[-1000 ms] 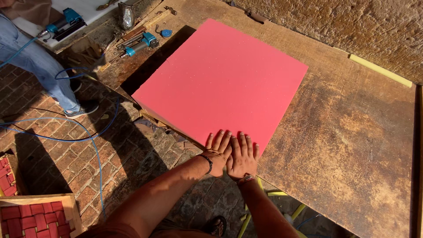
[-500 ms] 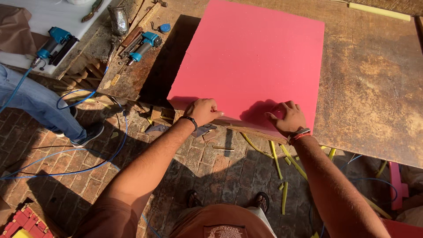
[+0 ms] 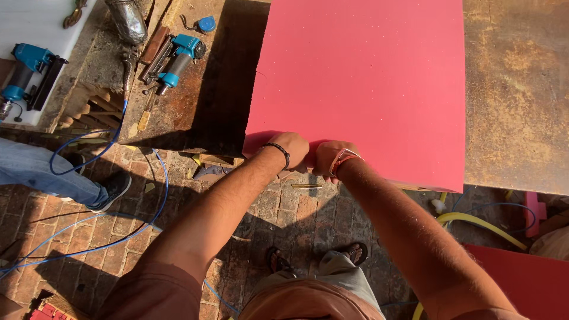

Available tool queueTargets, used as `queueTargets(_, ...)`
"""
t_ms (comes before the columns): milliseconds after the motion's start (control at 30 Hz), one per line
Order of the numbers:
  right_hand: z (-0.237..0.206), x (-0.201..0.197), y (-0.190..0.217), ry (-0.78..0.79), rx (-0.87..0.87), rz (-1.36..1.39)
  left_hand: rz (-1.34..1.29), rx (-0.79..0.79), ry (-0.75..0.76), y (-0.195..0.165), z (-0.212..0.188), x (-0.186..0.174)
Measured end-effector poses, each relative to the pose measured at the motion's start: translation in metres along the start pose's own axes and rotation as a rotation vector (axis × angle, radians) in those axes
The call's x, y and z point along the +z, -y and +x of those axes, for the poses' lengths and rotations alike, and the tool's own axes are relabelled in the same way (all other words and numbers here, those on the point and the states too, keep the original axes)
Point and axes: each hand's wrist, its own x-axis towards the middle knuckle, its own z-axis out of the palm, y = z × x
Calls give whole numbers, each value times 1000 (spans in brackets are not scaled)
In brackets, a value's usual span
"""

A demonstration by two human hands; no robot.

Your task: The person positions a large pink foam sheet on a workbench, then works on a wooden frame lined with red foam, cutting a yellow foam sheet into strips with a knife and removing the cut strips from the frame.

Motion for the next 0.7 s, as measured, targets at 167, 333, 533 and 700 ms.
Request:
queueTargets(167,23,9,4,-370,-66,-315,80,58,-63,-6,41,27)
queueTargets(333,29,2,7,-15,-15,-174,0,29,-10,-4,41,20)
queueTargets(533,3,-11,2,-40,-42,-79,-439,30,-102,35,-29,-10)
queueTargets(700,-18,-15,18,-110,-171,161,-312,-52,16,83,-69,-10)
